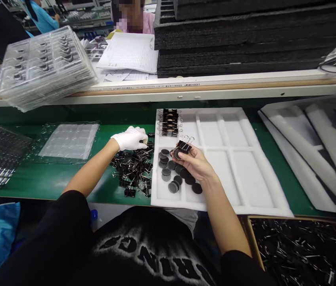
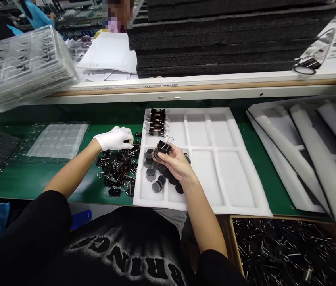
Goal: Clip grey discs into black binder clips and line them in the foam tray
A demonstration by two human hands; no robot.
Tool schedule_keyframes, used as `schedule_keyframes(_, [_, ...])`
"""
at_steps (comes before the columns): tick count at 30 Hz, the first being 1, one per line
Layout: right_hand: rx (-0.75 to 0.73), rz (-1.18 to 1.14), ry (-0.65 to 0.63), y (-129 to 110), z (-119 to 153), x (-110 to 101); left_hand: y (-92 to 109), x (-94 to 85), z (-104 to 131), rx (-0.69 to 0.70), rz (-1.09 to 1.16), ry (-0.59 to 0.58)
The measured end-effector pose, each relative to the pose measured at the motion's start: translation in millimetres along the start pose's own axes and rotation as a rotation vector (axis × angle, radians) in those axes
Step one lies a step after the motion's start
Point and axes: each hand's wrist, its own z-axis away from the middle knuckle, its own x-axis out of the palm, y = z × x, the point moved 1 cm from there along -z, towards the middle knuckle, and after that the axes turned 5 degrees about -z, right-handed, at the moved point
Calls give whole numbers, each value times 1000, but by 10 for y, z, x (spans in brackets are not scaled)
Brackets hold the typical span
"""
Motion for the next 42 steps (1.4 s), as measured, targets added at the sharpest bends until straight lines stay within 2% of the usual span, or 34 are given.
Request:
schedule_keyframes(6, [-5,26,1,23,2,5,-57,-24,130,5,105,81])
schedule_keyframes(12, [1,54,-1,33,3,18,6,49,117,-170,114,163])
schedule_keyframes(14, [5,58,3,36,0,23,32,76,74,-189,107,155])
schedule_keyframes(18, [2,48,1,38,-7,26,65,85,9,-141,124,73])
schedule_keyframes(21, [-1,45,5,25,-4,33,58,66,31,-148,157,67])
schedule_keyframes(24, [-8,30,19,9,-2,42,47,69,118,-200,206,125])
schedule_keyframes(28, [-17,62,56,30,-18,41,99,127,261,-282,295,273])
schedule_keyframes(33, [-35,133,59,115,-27,56,296,168,378,-343,391,455])
schedule_keyframes(37, [-78,290,-39,159,-11,115,572,120,441,-268,428,536])
schedule_keyframes(40, [-130,371,-125,179,-3,153,822,74,479,-206,329,559])
schedule_keyframes(42, [-128,364,-134,192,-2,159,958,56,489,-152,293,566])
